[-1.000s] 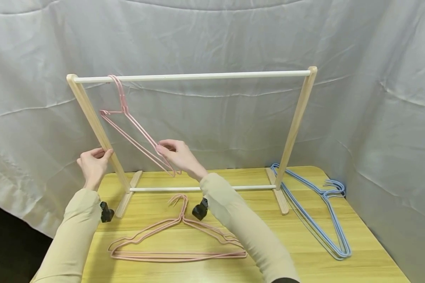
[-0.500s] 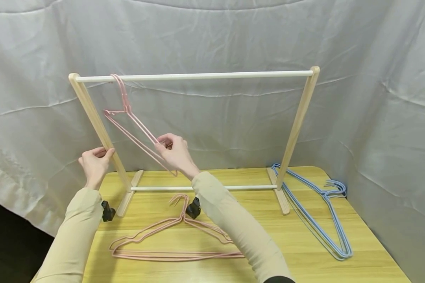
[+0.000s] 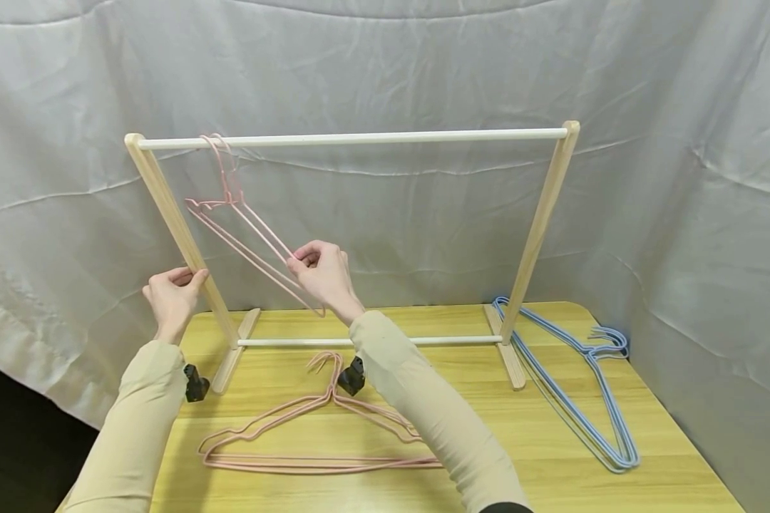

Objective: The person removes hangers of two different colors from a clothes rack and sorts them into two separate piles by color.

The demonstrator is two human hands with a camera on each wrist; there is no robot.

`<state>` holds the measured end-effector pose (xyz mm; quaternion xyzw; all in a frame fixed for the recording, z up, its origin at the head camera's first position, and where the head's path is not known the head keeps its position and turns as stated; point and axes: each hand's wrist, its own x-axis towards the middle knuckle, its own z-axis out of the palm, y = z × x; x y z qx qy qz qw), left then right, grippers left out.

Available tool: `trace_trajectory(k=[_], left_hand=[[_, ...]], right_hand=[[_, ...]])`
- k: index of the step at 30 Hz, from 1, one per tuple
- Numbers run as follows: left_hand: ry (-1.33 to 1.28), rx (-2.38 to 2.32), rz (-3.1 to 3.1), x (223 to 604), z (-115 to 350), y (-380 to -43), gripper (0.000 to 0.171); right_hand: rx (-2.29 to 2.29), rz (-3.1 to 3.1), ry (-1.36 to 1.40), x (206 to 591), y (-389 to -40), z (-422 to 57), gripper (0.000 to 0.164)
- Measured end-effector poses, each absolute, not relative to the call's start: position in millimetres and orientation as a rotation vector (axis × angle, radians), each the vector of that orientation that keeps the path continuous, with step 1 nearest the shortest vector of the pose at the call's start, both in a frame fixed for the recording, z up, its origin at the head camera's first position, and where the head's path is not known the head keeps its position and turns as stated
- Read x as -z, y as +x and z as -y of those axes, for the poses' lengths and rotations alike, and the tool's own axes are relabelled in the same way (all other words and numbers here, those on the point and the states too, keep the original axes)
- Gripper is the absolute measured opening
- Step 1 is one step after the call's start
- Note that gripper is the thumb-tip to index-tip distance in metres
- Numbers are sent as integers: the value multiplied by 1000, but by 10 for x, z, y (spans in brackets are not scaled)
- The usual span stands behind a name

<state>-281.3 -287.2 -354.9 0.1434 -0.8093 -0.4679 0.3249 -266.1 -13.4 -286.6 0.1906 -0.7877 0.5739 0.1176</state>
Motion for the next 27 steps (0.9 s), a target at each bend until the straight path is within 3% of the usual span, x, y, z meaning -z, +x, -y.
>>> trace_trajectory(k=[27], left_hand=[[382, 1239, 2113, 3547, 2869, -2806, 34]], right_hand=[[-1693, 2184, 574, 2888, -2626, -18, 11]])
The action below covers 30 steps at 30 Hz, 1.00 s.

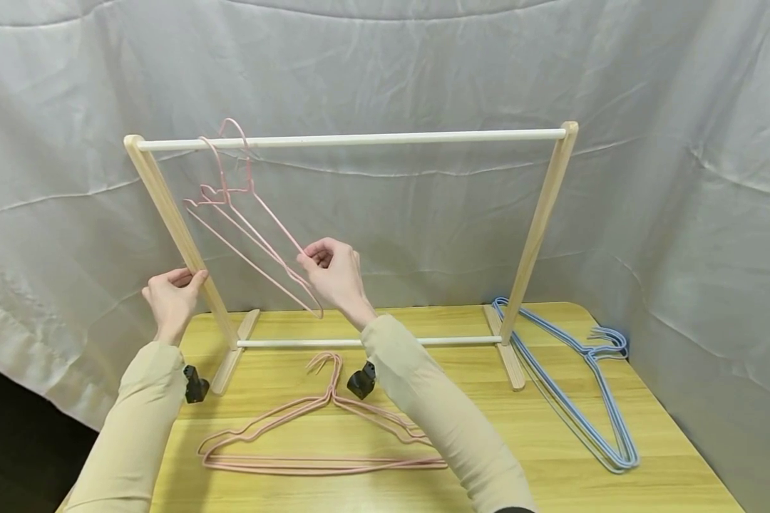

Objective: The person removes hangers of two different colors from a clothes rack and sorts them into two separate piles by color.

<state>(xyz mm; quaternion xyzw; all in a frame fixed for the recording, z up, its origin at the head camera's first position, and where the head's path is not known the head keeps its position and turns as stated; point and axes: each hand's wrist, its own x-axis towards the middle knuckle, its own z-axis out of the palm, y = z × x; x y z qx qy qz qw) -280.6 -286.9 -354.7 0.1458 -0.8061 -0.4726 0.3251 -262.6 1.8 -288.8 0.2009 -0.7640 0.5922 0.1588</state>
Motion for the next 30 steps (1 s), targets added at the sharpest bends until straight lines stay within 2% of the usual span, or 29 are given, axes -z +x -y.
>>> trace_trajectory(k=[30], left_hand=[[385, 1214, 2131, 3558, 2875, -2815, 35]], right_hand=[[-1720, 2074, 601, 3122, -2463, -557, 10]])
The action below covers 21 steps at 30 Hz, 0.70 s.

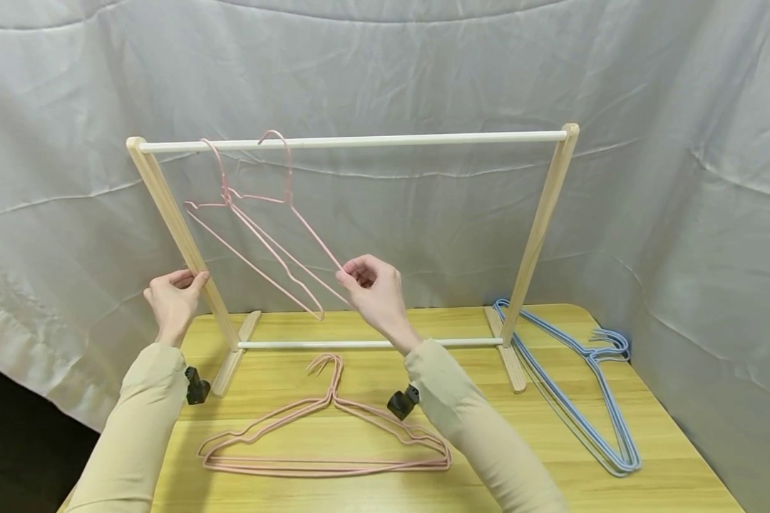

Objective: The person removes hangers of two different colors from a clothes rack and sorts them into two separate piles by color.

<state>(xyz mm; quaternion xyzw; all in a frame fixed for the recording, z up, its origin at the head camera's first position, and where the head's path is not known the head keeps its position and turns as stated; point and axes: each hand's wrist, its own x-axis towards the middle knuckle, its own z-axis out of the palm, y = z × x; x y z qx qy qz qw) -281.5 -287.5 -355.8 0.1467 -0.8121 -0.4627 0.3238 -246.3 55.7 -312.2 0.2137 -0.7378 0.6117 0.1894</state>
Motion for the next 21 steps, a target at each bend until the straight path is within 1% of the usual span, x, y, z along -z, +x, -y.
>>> trace_trajectory(k=[12, 21], left_hand=[[381, 1214, 2132, 3561, 2868, -2816, 34], [381, 1216, 2136, 3562, 2874, -2810, 34]], right_hand=[[-1693, 2099, 569, 3350, -2432, -809, 9], [-1699, 2129, 564, 3603, -2424, -1019, 9]])
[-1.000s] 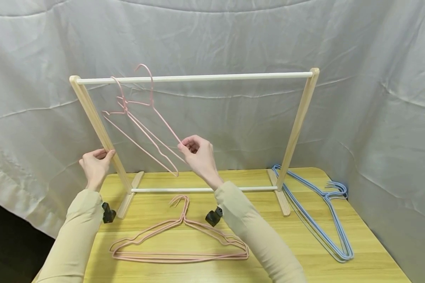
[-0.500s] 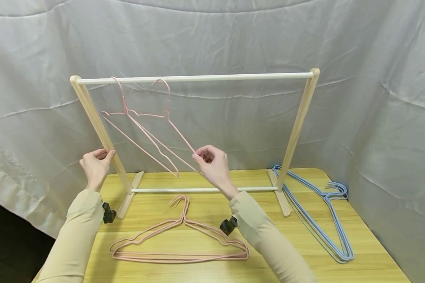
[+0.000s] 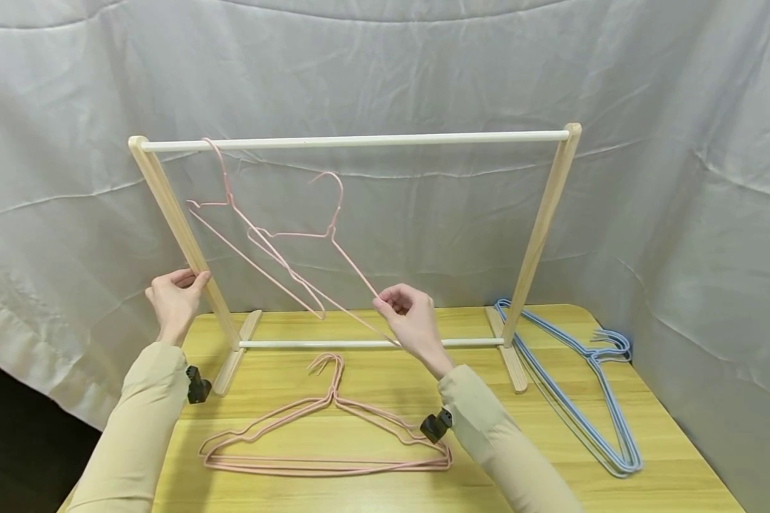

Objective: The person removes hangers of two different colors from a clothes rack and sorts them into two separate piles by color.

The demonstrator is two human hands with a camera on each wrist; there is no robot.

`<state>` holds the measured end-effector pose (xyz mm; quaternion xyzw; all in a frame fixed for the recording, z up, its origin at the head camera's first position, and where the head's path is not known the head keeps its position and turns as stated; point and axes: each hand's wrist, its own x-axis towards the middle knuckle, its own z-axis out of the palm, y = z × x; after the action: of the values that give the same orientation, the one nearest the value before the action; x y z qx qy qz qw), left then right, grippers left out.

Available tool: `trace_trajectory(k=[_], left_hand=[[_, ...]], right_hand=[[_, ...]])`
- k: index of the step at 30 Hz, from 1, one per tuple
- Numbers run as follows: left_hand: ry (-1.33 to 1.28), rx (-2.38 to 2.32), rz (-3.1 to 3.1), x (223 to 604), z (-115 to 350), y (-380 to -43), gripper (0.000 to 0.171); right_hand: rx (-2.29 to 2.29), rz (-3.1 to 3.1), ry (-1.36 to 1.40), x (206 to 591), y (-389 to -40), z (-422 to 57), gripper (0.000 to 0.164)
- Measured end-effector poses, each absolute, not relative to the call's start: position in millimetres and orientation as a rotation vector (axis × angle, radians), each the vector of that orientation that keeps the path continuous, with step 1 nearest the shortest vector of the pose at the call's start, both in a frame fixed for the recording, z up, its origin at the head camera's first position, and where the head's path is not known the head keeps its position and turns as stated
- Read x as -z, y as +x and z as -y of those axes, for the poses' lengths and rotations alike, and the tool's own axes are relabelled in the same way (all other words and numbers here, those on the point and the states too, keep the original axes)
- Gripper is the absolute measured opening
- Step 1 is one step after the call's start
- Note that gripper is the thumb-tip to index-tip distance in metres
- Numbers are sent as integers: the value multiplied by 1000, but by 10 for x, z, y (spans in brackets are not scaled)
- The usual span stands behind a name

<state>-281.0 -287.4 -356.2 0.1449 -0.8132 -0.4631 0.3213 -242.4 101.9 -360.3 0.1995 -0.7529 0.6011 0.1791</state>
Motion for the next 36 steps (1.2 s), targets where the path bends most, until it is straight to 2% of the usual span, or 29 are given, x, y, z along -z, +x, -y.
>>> trace_trajectory(k=[19, 36], left_hand=[[382, 1209, 2128, 3565, 2868, -2819, 33], [391, 1216, 2129, 3556, 2871, -2817, 34]], right_hand=[[-1707, 2392, 521, 4154, -2323, -1462, 13], [-1694, 2577, 623, 4555, -2192, -1520, 11]])
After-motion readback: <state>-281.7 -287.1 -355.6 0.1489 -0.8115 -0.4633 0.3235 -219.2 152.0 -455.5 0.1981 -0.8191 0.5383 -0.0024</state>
